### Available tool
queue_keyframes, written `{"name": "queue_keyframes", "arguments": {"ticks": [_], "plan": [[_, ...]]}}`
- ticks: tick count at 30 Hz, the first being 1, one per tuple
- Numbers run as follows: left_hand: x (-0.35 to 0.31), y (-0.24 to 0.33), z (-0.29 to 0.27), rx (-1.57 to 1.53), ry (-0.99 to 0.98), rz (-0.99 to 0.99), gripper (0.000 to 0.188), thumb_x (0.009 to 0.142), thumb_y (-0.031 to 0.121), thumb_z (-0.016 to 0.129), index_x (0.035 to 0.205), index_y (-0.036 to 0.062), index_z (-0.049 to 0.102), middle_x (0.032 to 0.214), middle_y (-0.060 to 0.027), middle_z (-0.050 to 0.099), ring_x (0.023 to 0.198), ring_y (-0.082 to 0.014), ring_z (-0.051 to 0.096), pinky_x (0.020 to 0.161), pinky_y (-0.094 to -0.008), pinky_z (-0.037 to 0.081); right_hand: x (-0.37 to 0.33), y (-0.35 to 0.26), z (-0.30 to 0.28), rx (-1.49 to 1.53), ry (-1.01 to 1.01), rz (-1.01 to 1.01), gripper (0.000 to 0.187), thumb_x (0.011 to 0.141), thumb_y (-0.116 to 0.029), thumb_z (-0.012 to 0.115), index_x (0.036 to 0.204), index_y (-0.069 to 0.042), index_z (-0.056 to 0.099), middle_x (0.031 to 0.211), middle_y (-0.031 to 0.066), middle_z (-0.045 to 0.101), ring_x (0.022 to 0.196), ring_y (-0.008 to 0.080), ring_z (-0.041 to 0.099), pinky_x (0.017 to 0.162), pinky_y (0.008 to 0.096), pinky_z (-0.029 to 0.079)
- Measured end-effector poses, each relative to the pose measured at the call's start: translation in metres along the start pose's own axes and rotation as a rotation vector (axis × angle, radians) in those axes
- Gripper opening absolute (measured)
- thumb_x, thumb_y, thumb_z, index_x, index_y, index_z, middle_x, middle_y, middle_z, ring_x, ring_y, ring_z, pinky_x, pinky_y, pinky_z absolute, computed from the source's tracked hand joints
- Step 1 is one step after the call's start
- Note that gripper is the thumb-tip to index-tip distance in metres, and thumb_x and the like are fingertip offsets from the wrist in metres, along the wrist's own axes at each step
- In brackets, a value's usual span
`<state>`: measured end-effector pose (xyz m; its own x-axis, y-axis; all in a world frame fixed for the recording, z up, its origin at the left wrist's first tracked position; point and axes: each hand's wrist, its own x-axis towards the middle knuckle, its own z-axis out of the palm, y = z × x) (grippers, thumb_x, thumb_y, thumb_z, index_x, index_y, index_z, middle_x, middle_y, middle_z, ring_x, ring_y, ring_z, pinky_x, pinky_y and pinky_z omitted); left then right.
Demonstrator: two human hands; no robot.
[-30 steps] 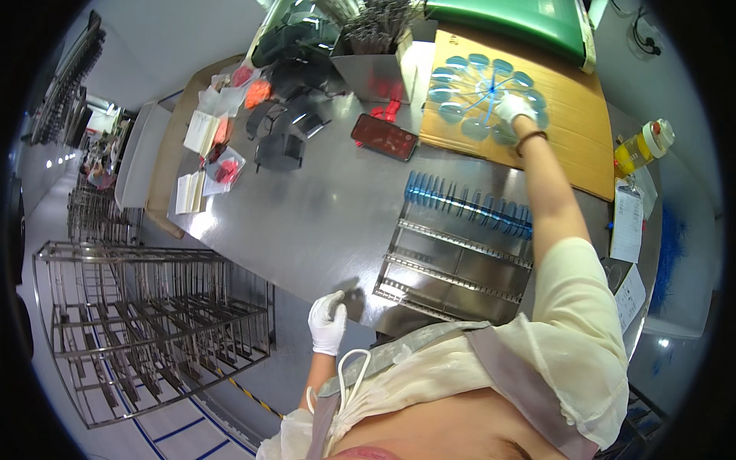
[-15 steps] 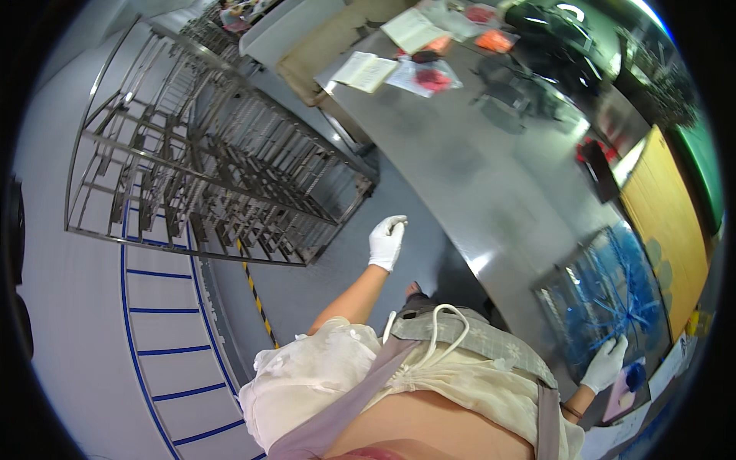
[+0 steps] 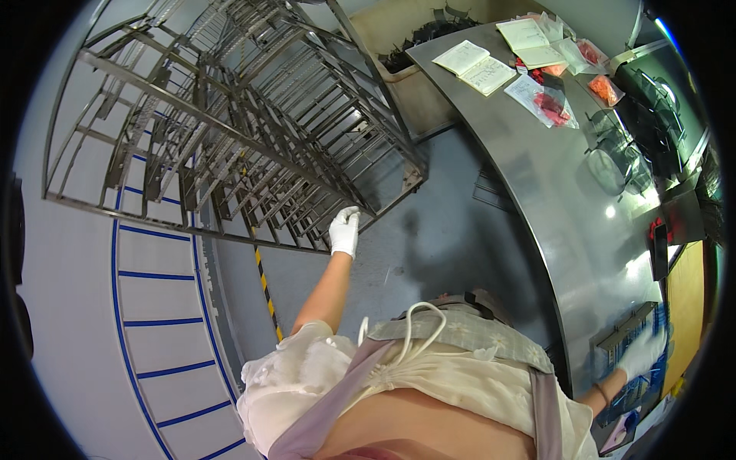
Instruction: The person assembles blue plastic decorative pieces onto metal racks at a stainless steel workbench. They repeatedly pick up bundles of blue pieces, separate them, and place them into slots on the racks, then move the loaded racks aside and bring new ones into view.
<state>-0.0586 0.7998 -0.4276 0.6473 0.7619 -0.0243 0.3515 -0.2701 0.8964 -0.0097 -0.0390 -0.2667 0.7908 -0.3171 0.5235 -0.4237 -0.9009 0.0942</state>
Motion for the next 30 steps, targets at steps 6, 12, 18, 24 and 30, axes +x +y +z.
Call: {"name": "queue_keyframes", "arguments": {"ticks": [6,12,18,24,30], "plan": [[0.071,-0.044,0.039,0.316,-0.172,-0.166,0.056,0.088,0.021,0.074,0.141,0.0072,0.061,0.131,-0.0189,0.07,0.118,-0.0295,0.069,0.104,-0.0385,0.053,0.017,-0.288,0.004,0.622,-0.08,-0.52,0.054,0.092,-0.007,0.064,0.145,-0.004,0.057,0.146,0.0181,0.059,0.142,0.0366,0.05,0.121,0.0474,0.036],[0.153,-0.038,0.077,0.639,-0.31,-0.319,0.075,0.084,0.03,0.075,0.153,0.0142,0.051,0.137,-0.0229,0.065,0.127,-0.0377,0.063,0.108,-0.0429,0.05,-0.005,-0.482,0.003,0.676,-0.52,-0.761,0.074,0.085,-0.026,0.075,0.149,-0.002,0.048,0.152,0.0299,0.046,0.141,0.0484,0.044,0.118,0.0537,0.036],[0.287,-0.055,0.11,0.789,-0.416,-0.351,0.09,0.08,0.036,0.081,0.159,0.0167,0.041,0.15,-0.0194,0.054,0.14,-0.0338,0.053,0.115,-0.0414,0.046,-0.003,-0.558,0.017,0.34,-0.602,-0.721,0.091,0.071,-0.024,0.084,0.151,-0.004,0.045,0.159,0.0286,0.037,0.149,0.0452,0.033,0.123,0.0555,0.027],[0.405,-0.114,0.154,0.858,-0.551,-0.467,0.093,0.083,0.04,0.073,0.165,0.0234,0.03,0.161,-0.0183,0.043,0.148,-0.033,0.044,0.117,-0.0429,0.044,-0.013,-0.566,0.036,0.283,-0.543,-0.631,0.08,0.063,-0.014,0.082,0.138,-0.003,0.054,0.152,0.0273,0.045,0.144,0.0491,0.038,0.122,0.0578,0.03],[0.467,-0.184,0.172,0.998,-0.704,-0.4,0.121,0.07,0.047,0.083,0.169,0.024,0.015,0.161,-0.0222,0.044,0.144,-0.0343,0.051,0.116,-0.0441,0.046,-0.028,-0.543,0.069,0.278,-0.375,-0.685,0.083,0.058,-0.014,0.074,0.136,0.0,0.05,0.153,0.0299,0.041,0.145,0.0514,0.036,0.122,0.0612,0.028]]}}
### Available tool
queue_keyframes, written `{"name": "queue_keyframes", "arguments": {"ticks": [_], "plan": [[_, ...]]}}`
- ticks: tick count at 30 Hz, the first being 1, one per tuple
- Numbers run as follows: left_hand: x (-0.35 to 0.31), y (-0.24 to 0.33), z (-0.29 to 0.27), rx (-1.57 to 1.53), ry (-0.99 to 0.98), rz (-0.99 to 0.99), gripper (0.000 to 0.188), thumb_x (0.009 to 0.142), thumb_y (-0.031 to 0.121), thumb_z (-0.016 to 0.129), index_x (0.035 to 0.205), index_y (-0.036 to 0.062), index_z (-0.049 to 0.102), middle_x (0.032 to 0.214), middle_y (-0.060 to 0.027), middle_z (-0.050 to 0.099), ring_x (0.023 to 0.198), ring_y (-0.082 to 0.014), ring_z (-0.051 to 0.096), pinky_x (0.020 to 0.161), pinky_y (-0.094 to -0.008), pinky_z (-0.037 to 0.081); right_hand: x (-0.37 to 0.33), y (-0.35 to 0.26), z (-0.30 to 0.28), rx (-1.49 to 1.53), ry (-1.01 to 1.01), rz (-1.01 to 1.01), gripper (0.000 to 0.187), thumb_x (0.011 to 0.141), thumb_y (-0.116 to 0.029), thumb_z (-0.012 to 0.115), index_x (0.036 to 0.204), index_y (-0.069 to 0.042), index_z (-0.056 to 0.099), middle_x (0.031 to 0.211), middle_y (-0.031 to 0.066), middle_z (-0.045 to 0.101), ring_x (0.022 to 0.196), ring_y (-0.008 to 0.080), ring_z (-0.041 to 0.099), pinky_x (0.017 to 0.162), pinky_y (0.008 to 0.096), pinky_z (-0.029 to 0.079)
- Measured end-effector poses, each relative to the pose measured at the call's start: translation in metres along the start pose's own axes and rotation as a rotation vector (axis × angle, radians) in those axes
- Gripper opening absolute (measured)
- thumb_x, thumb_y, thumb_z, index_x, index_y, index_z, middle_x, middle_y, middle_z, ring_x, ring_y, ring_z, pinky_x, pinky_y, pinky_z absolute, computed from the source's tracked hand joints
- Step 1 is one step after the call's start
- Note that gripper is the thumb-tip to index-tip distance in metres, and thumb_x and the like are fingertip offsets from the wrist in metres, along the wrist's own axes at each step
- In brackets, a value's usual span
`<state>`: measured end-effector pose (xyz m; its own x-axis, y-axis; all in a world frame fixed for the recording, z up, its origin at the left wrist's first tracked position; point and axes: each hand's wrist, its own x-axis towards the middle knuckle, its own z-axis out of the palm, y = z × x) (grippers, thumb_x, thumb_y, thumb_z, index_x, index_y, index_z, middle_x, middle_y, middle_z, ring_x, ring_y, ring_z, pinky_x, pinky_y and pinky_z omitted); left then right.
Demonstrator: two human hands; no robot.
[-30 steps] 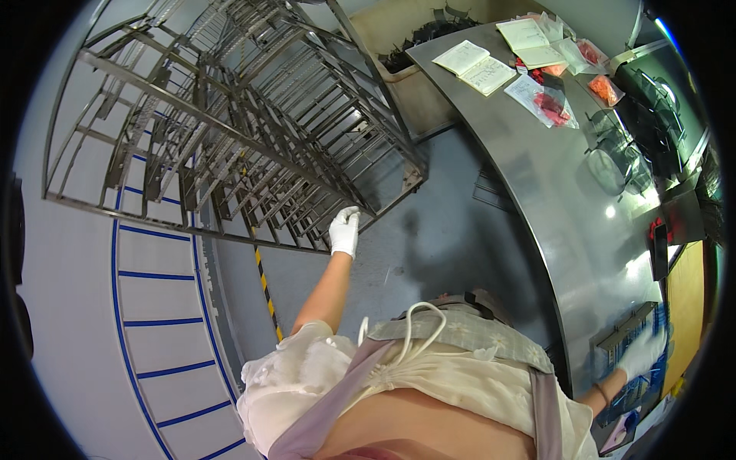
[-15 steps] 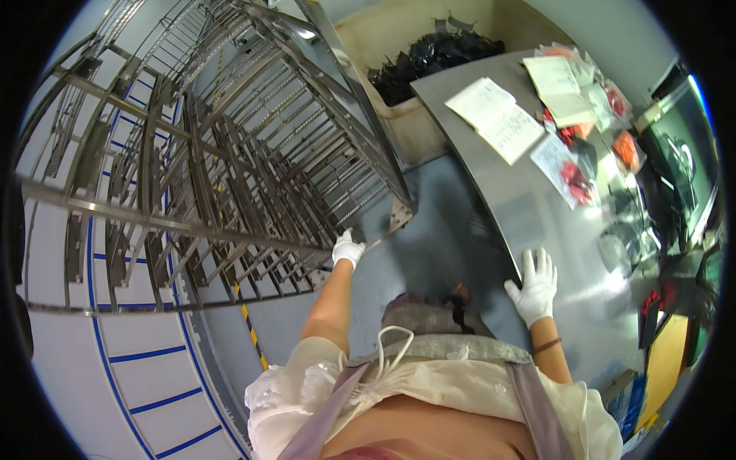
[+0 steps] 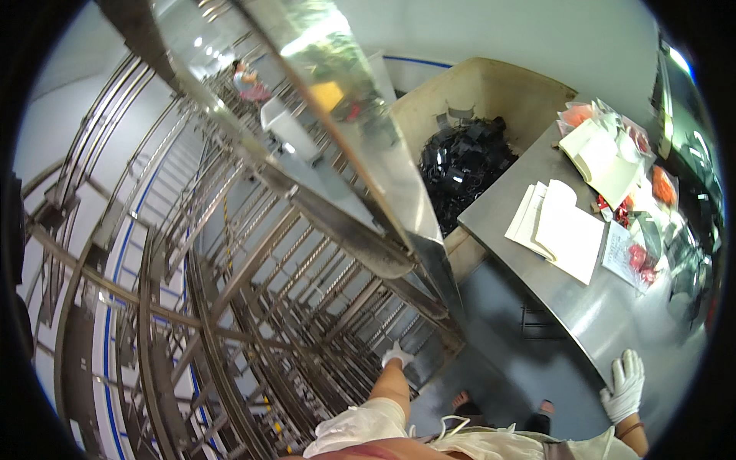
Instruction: The person assembles blue plastic decorative pieces onto metal racks at a stainless steel workbench. They repeatedly pick up bundles of blue pieces, separate them, and place them into slots on the racks, then move the loaded racks aside and bring new ones into view.
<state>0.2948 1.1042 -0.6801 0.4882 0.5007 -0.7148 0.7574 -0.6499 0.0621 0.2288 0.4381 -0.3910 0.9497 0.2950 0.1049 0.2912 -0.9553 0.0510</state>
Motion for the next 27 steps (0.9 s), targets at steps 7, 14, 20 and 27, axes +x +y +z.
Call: {"name": "queue_keyframes", "arguments": {"ticks": [7,14,20,27], "plan": [[0.05,-0.024,0.024,-0.089,-0.188,0.159,0.118,0.072,0.046,0.085,0.167,0.0133,0.021,0.156,-0.0218,0.051,0.143,-0.0344,0.051,0.118,-0.0424,0.042,-0.005,0.003,0.012,-0.081,0.145,-0.057,0.086,0.049,-0.018,0.071,0.131,-0.002,0.05,0.149,0.0282,0.044,0.14,0.0512,0.041,0.12,0.0619,0.031],[-0.001,0.017,-0.022,0.099,0.02,0.034,0.063,0.086,0.041,0.069,0.142,0.0147,0.063,0.145,-0.0159,0.063,0.133,-0.034,0.061,0.107,-0.0463,0.053,0.018,-0.024,-0.035,-0.001,0.064,-0.007,0.077,0.046,-0.022,0.074,0.118,-0.001,0.057,0.134,0.0252,0.051,0.131,0.0471,0.047,0.116,0.0569,0.037],[-0.088,0.028,-0.04,0.233,0.054,0.092,0.042,0.091,0.027,0.064,0.129,0.0128,0.073,0.141,-0.0135,0.066,0.131,-0.0314,0.064,0.104,-0.0454,0.054,0.024,-0.03,-0.075,0.12,0.042,-0.004,0.07,0.054,-0.024,0.085,0.117,-0.005,0.062,0.132,0.0204,0.056,0.129,0.0415,0.052,0.113,0.0514,0.04],[-0.232,0.026,0.054,0.616,-0.157,0.495,0.045,0.088,0.031,0.065,0.13,0.0186,0.073,0.142,-0.0106,0.065,0.13,-0.0346,0.063,0.105,-0.0502,0.053,0.001,-0.011,-0.088,0.182,0.15,-0.079,0.066,0.065,-0.026,0.085,0.124,-0.008,0.061,0.13,0.0173,0.058,0.129,0.0382,0.053,0.109,0.0506,0.043]]}}
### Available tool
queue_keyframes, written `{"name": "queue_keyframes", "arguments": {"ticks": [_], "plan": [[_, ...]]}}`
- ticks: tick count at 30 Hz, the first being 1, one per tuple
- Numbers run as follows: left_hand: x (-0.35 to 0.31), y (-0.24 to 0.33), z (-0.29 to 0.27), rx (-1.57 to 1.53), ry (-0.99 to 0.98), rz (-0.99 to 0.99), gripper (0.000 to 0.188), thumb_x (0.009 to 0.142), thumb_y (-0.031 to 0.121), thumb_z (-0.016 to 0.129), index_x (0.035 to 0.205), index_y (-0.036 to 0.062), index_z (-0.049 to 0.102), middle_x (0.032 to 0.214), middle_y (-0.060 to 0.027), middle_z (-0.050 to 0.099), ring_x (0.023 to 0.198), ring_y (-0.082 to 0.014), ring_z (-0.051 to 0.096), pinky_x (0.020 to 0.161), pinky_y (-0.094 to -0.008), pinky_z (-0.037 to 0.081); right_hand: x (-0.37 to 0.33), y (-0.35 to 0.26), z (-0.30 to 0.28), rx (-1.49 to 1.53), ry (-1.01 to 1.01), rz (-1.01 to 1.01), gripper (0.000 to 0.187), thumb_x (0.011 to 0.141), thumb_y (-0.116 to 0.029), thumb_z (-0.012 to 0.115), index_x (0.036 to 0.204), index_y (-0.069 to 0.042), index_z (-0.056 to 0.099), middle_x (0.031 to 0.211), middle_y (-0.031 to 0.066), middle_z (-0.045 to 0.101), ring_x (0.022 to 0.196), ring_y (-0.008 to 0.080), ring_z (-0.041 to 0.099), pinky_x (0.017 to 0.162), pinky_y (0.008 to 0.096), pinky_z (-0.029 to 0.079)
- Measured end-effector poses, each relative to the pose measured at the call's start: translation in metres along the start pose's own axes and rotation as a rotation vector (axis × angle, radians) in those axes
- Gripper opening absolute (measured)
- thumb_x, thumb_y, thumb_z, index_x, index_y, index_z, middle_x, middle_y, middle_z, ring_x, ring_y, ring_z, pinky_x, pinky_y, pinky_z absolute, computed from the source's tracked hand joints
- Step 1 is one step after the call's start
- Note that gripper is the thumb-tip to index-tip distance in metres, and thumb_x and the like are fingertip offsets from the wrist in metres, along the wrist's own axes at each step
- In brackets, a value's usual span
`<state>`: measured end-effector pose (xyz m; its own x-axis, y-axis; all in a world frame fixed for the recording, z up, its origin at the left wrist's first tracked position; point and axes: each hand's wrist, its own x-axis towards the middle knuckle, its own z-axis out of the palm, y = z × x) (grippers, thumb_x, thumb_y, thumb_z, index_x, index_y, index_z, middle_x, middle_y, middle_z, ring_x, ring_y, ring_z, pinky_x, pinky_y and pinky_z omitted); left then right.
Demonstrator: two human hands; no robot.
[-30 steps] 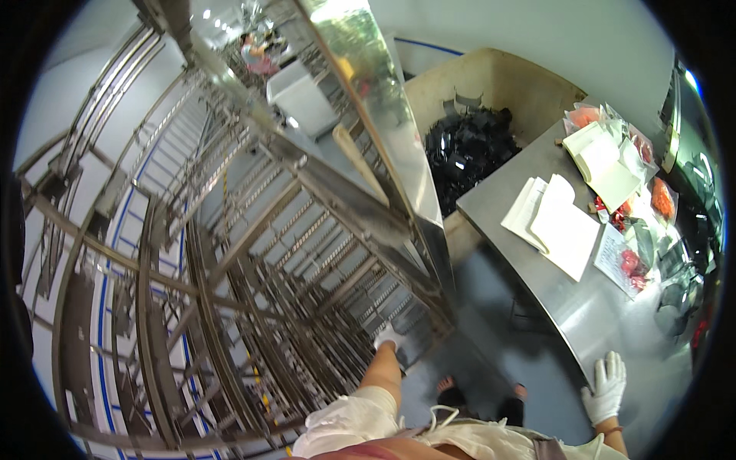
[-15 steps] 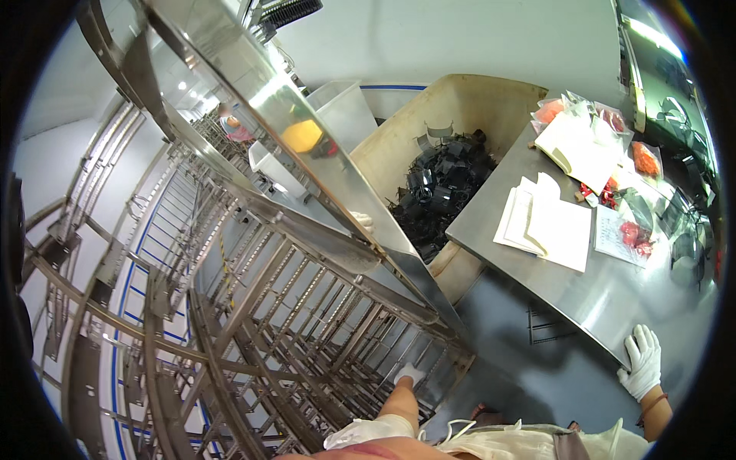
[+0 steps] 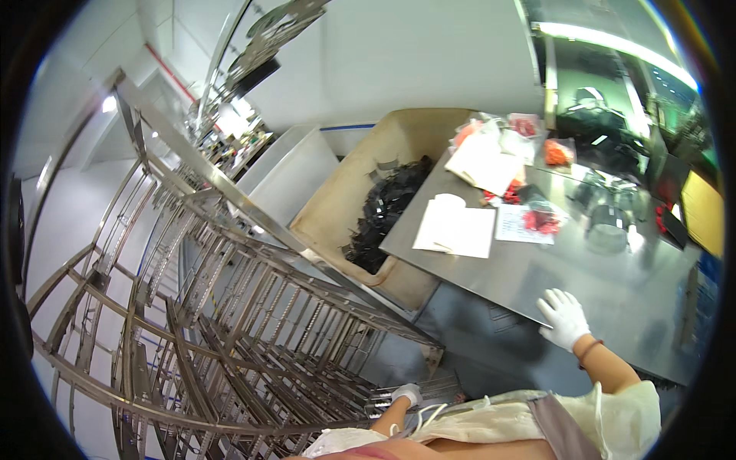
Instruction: The person assembles blue plastic decorative pieces onto metal racks at a stainless steel workbench. They repeatedly pick up bundles of blue pieces, separate them, and place them into slots on the racks, then move the loaded racks aside and bring new ones into view.
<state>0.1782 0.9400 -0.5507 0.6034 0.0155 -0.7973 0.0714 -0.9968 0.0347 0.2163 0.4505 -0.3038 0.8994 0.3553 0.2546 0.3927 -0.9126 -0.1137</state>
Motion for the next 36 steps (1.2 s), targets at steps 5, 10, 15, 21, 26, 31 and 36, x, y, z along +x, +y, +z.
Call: {"name": "queue_keyframes", "arguments": {"ticks": [5,10,15,21,26,31,36], "plan": [[-0.095,0.098,0.008,-0.407,0.441,0.264,0.023,0.082,0.026,0.069,0.097,0.0095,0.075,0.1,-0.0179,0.077,0.092,-0.037,0.074,0.085,-0.0436,0.058,-0.013,0.008,-0.013,0.154,0.065,0.006,0.046,0.074,-0.025,0.076,0.114,-0.006,0.065,0.12,0.0164,0.061,0.116,0.0374,0.058,0.099,0.0487,0.049],[-0.201,0.213,-0.051,-1.453,0.493,0.795,0.022,0.087,0.007,0.068,0.077,0.0109,0.048,0.071,0.0004,0.051,0.066,-0.0128,0.05,0.06,-0.034,0.045,-0.05,-0.02,-0.039,0.683,0.066,-0.166,0.039,0.088,-0.026,0.072,0.121,-0.006,0.07,0.12,0.0169,0.071,0.11,0.0373,0.068,0.095,0.0461,0.055],[-0.234,0.35,-0.104,-1.608,0.047,1.385,0.029,0.088,0.019,0.075,0.101,0.0114,0.051,0.088,-0.0015,0.05,0.076,-0.0137,0.049,0.068,-0.0295,0.045,-0.088,0.002,-0.088,0.762,0.093,0.257,0.034,0.087,-0.028,0.077,0.114,-0.009,0.07,0.095,0.0185,0.073,0.09,0.0378,0.072,0.081,0.0427,0.058],[-0.145,0.398,-0.164,-0.998,0.072,1.178,0.047,0.093,0.018,0.075,0.136,0.0067,0.061,0.134,-0.0096,0.064,0.125,-0.0212,0.06,0.103,-0.0314,0.048,-0.143,0.129,-0.121,0.402,0.179,0.613,0.028,0.086,-0.038,0.078,0.094,-0.011,0.072,0.089,0.014,0.074,0.086,0.0349,0.072,0.077,0.0443,0.057],[-0.049,0.459,-0.255,-0.71,0.537,1.129,0.047,0.085,0.001,0.062,0.133,0.0024,0.062,0.125,-0.0147,0.07,0.115,-0.0237,0.068,0.104,-0.0354,0.052,-0.184,0.177,-0.108,0.161,-0.018,0.881,0.04,0.085,-0.053,0.074,0.096,-0.014,0.074,0.089,0.0135,0.075,0.087,0.035,0.073,0.078,0.0461,0.056],[-0.028,0.601,-0.316,-0.084,0.621,1.31,0.092,0.076,0.023,0.082,0.156,0.0062,0.039,0.148,-0.022,0.054,0.138,-0.0356,0.051,0.116,-0.0423,0.044,-0.192,0.197,-0.099,0.051,-0.222,0.997,0.043,0.081,-0.057,0.074,0.094,-0.017,0.078,0.085,0.0153,0.075,0.086,0.0351,0.073,0.079,0.0471,0.057],[-0.034,0.689,-0.325,0.343,0.656,1.248,0.112,0.068,0.035,0.089,0.161,0.0074,0.032,0.148,-0.0234,0.053,0.139,-0.0376,0.05,0.115,-0.0435,0.045,-0.189,0.23,-0.106,0.002,-0.262,0.879,0.041,0.08,-0.055,0.074,0.1,-0.019,0.081,0.086,0.0145,0.075,0.086,0.036,0.072,0.083,0.0472,0.057]]}}
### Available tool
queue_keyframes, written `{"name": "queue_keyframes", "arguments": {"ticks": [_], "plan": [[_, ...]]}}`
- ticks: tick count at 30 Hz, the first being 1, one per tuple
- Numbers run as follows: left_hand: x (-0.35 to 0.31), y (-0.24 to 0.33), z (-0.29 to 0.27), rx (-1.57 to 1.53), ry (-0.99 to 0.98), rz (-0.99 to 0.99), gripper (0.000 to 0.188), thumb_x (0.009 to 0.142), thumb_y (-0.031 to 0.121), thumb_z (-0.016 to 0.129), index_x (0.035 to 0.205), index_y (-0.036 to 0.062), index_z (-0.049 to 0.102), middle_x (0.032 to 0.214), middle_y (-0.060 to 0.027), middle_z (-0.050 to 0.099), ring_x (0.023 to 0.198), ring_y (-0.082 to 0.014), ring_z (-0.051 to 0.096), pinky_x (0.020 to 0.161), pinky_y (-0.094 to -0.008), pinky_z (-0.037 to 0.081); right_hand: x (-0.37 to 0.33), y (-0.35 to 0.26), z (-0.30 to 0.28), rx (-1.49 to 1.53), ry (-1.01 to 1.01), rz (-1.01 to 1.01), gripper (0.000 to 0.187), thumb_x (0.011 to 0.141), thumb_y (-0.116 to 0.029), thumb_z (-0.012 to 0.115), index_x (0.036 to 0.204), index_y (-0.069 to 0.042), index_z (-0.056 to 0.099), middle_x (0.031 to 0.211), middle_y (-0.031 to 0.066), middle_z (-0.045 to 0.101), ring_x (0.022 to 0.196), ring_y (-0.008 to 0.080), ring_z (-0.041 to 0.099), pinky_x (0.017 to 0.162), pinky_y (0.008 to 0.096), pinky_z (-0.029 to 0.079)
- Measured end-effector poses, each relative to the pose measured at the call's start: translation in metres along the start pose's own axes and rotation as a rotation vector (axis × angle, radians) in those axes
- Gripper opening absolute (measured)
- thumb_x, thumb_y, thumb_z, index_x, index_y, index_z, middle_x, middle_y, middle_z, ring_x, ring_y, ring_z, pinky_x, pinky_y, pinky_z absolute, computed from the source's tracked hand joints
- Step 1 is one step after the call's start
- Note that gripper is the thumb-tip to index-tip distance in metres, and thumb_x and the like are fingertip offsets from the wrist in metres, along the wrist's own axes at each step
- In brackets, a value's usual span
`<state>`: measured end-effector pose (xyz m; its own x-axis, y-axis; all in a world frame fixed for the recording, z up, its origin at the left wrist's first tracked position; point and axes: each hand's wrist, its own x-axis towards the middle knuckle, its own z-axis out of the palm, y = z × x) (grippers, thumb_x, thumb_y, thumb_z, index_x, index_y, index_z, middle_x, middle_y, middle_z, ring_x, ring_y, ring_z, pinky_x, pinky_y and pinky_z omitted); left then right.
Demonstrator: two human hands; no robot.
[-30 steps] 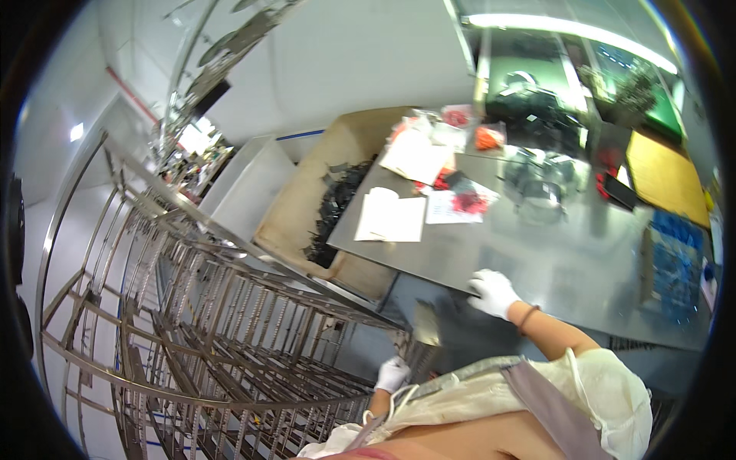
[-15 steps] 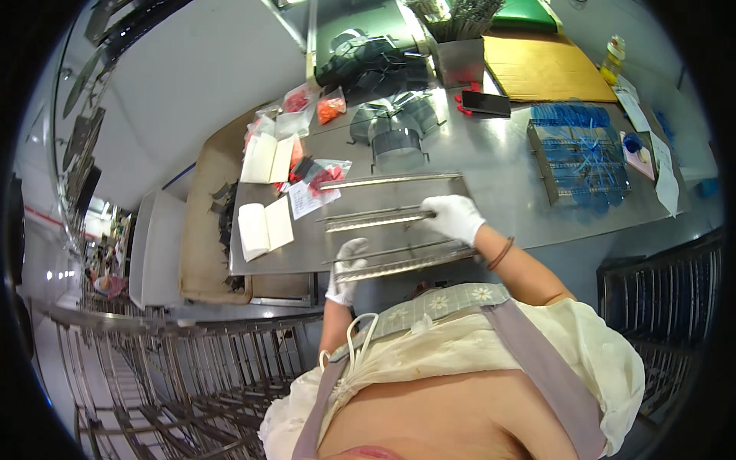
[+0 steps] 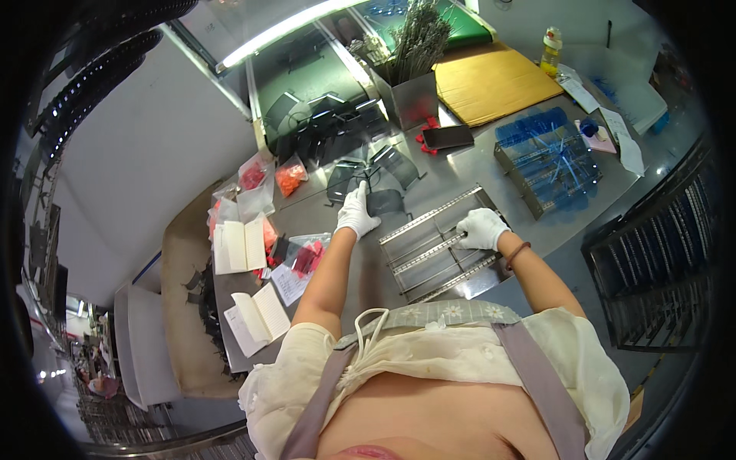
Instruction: The person assembles blue plastic decorative pieces onto metal racks at a stainless steel workbench. They repeatedly pick up bundles of blue pieces, separate them, and place them into slots on the racks, then move the loaded racks aside and bring new ones into view.
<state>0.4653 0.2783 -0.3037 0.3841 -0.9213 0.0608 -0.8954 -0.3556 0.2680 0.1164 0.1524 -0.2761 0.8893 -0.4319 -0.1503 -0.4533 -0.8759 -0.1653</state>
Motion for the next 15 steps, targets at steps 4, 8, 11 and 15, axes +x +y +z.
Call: {"name": "queue_keyframes", "arguments": {"ticks": [4,8,11,15], "plan": [[0.028,0.013,-0.035,-0.352,-0.039,-0.025,0.11,0.068,0.041,0.087,0.158,0.0033,0.036,0.13,-0.0264,0.066,0.119,-0.041,0.066,0.106,-0.0449,0.052,0.013,0.016,-0.031,0.292,0.076,-0.157,0.03,0.08,-0.035,0.079,0.099,-0.012,0.08,0.112,0.0144,0.073,0.107,0.0338,0.068,0.096,0.0425,0.054],[-0.006,0.034,-0.121,-0.542,0.032,0.144,0.089,0.076,0.037,0.081,0.15,-0.0003,0.049,0.137,-0.0252,0.064,0.128,-0.038,0.062,0.111,-0.0413,0.047,0.016,0.014,-0.088,0.57,0.568,-0.263,0.026,0.085,-0.019,0.076,0.107,-0.006,0.072,0.117,0.0152,0.072,0.112,0.0342,0.068,0.1,0.0424,0.053],[-0.054,0.085,-0.173,-0.396,0.082,0.222,0.086,0.076,0.035,0.083,0.149,0.0017,0.051,0.134,-0.0232,0.066,0.126,-0.037,0.063,0.108,-0.041,0.049,0.031,-0.005,-0.135,0.464,0.824,-0.232,0.04,0.088,-0.022,0.073,0.125,-0.007,0.067,0.131,0.0194,0.066,0.122,0.0357,0.063,0.106,0.0412,0.049],[-0.107,0.151,-0.204,-0.224,0.376,0.628,0.078,0.068,0.026,0.089,0.139,0.0119,0.06,0.107,-0.0124,0.068,0.1,-0.0324,0.066,0.088,-0.0436,0.053,0.057,-0.046,-0.153,0.538,0.713,-0.095,0.09,0.079,-0.033,0.081,0.155,-0.003,0.043,0.151,0.0279,0.049,0.141,0.0407,0.048,0.117,0.042,0.041]]}}
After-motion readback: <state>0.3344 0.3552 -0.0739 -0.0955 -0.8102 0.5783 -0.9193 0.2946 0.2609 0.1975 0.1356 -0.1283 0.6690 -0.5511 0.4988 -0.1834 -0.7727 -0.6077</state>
